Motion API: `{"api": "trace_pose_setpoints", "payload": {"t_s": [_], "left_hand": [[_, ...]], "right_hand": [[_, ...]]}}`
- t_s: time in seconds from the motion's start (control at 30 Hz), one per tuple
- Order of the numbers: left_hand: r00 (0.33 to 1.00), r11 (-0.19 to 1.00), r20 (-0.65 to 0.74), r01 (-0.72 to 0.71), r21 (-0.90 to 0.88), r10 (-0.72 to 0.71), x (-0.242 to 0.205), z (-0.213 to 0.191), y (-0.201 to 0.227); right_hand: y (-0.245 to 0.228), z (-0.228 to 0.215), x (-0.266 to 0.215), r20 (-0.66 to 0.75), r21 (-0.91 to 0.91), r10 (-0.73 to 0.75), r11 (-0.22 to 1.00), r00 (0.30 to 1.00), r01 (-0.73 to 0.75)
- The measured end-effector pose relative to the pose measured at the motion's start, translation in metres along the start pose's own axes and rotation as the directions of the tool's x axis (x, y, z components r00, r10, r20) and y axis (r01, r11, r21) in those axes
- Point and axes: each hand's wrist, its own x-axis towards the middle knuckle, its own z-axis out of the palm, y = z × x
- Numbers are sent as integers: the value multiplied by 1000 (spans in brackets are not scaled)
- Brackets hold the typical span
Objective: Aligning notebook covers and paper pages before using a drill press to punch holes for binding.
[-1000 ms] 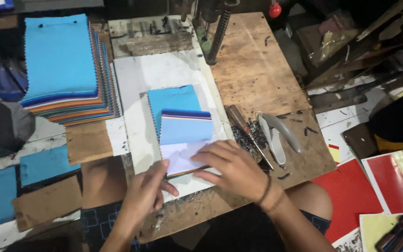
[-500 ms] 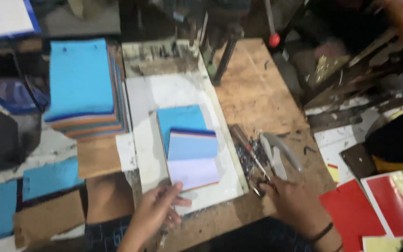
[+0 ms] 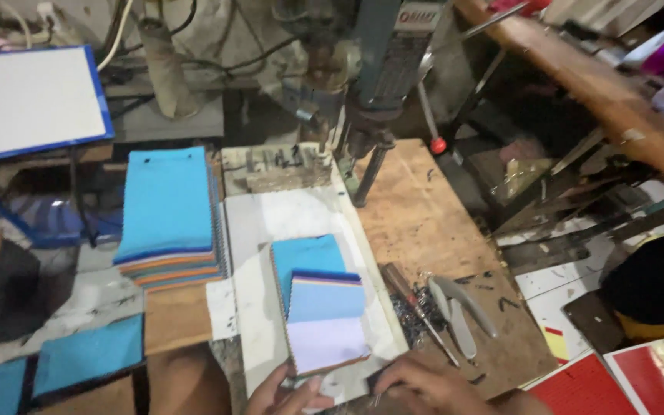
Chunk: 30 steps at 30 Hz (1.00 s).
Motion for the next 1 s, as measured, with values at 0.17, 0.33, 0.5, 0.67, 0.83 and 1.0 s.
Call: {"api": "trace_pose_setpoints", "payload": {"t_s": [0.17, 0.33, 0.5, 0.67, 0.83, 1.0], "left_hand": [[918, 969, 397, -79, 234, -20, 2, -23, 10], [921, 972, 389, -104, 212, 14, 11, -30, 0], [787, 925, 598, -326, 193, 153, -5, -30, -2], [968, 849, 241, -180, 496, 65, -11, -17, 2], [969, 751, 223, -225, 621, 107, -11, -19, -2], [972, 714, 202, -224, 663, 116, -19, -16, 4]], "right_hand": [[-55, 42, -2, 36, 654, -372, 710, 927, 260], [-41, 68, 10, -201, 388, -425, 793, 882, 470], [-35, 71, 5, -265, 331, -368, 833, 891, 442], [-35, 81, -5, -297, 450, -122, 857, 947, 251], [-63, 59, 1, 284, 639, 257, 668, 924, -382], [-56, 70, 9, 436, 587, 77, 731, 897, -349]]}}
